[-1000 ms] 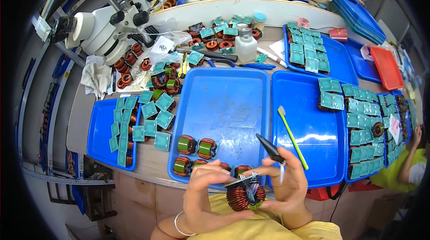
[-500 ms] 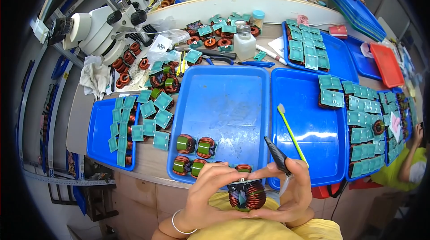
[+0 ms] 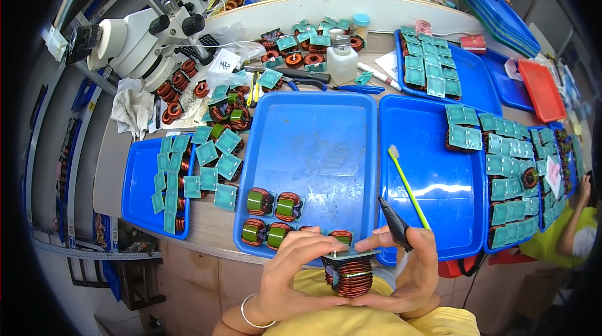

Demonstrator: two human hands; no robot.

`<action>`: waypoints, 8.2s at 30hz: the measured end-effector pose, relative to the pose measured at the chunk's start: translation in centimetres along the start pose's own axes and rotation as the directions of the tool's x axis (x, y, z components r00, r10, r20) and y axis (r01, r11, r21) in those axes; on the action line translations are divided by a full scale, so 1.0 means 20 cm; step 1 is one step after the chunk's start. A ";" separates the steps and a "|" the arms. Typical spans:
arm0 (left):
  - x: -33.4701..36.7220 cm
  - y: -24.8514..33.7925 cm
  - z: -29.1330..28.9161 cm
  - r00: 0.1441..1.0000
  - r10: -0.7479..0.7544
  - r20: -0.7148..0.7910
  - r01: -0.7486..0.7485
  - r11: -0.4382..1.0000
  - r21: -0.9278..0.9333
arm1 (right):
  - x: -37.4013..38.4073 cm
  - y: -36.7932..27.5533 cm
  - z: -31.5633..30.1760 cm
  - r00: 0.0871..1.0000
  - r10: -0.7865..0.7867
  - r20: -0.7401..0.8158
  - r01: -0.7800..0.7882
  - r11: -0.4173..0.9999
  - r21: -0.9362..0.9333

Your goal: Assembling toroidal inductors onto small printed circuit boards and trimming wires.

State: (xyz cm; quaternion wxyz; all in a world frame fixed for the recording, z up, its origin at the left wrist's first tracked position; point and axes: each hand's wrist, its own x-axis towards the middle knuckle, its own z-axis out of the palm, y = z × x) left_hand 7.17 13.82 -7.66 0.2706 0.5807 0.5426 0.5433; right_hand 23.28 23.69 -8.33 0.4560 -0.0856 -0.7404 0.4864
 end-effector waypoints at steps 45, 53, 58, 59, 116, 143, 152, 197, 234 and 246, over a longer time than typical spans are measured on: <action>0.21 -0.28 -0.21 0.934 -0.177 0.311 -0.078 0.747 0.661 | 0.07 0.13 -0.03 0.884 0.335 -0.325 -0.309 0.942 0.129; 0.03 -0.25 -0.62 0.981 -0.188 -0.041 0.130 0.494 0.859 | 0.05 0.15 -0.05 0.871 0.342 -0.354 -0.322 0.940 0.117; -0.03 -0.32 -0.65 0.964 -0.242 -0.108 0.193 0.359 0.913 | 0.07 0.12 0.00 0.875 0.348 -0.337 -0.319 0.937 0.140; -0.04 -0.31 -0.66 0.967 -0.233 -0.104 0.186 0.366 0.912 | 0.06 0.12 0.01 0.881 0.344 -0.325 -0.316 0.939 0.139; -0.03 0.02 0.09 0.985 0.060 -0.164 -0.062 0.998 -0.004 | -0.10 0.09 0.04 0.953 0.302 -0.019 -0.202 0.684 0.701; -0.01 0.10 0.04 0.984 -0.134 0.118 0.146 0.985 -0.095 | -0.06 0.02 -0.01 0.996 0.035 -0.083 -0.014 0.970 0.244; -0.01 0.09 0.02 0.988 -0.090 0.126 0.095 0.995 -0.034 | -0.07 -0.02 -0.01 0.998 0.055 -0.037 -0.052 0.995 0.082; -0.05 0.08 0.04 0.998 0.013 -0.061 -0.002 0.985 0.172 | 0.01 -0.14 -0.06 1.000 -0.007 -0.011 0.004 0.965 -0.263; -0.03 0.07 0.06 0.987 0.084 -0.134 -0.056 0.977 0.205 | 0.03 -0.12 -0.04 0.999 -0.038 0.008 0.039 0.951 -0.307; -0.04 0.07 0.07 0.988 0.056 -0.146 -0.027 0.981 0.190 | 0.02 -0.11 -0.04 1.000 -0.012 -0.024 0.005 0.957 -0.292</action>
